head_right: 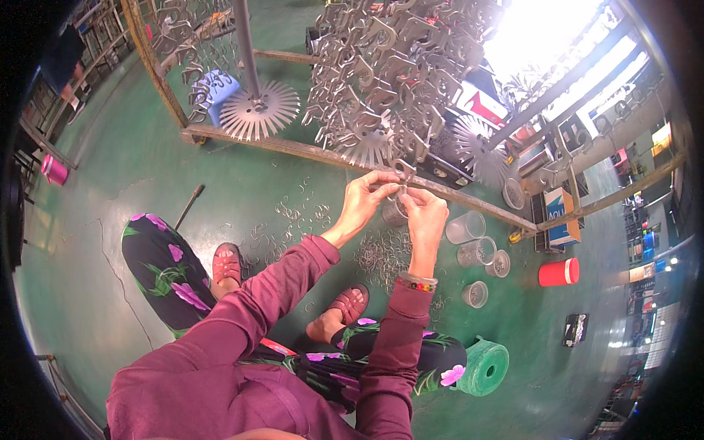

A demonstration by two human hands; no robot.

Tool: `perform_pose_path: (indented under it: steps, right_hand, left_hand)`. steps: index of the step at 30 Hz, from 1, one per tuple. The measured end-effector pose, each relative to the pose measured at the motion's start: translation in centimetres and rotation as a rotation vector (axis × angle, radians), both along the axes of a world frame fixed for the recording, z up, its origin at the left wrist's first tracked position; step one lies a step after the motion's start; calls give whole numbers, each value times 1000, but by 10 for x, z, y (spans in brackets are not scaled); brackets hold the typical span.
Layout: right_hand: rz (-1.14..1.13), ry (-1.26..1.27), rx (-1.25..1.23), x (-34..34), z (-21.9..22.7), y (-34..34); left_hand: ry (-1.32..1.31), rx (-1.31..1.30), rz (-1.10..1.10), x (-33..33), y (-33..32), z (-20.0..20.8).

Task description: The person sits on the floor and repeatedly picks up small metal hooks and wire pieces, then attaches them to a vertical metal rack. The person handles the hooks one at a time and secures them onto the rack structure.

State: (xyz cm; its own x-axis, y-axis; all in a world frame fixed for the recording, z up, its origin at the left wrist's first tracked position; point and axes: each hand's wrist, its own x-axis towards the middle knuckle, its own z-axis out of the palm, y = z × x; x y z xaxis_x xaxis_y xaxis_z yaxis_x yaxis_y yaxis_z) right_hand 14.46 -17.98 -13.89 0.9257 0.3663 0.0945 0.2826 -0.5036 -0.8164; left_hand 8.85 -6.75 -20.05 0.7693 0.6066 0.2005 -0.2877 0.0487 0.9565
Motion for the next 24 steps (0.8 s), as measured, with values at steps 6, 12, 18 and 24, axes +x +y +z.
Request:
perform_pose_path:
  steps: [6,12,18,24]
  right_hand:
    - [-120,-285,-211,11,-7,-6]
    - [-109,-401,-243,24,-21,19]
    - [-96,-347,-239,24,-17,39]
    - [48,-598,-42,46,-45,53]
  left_hand:
    - [68,1,39,-32,13,-29]
    - [226,94,22,-74,39,-61]
    - [330,30,17,-88,56,-67]
    - [263,49,43,-95,64,-69]
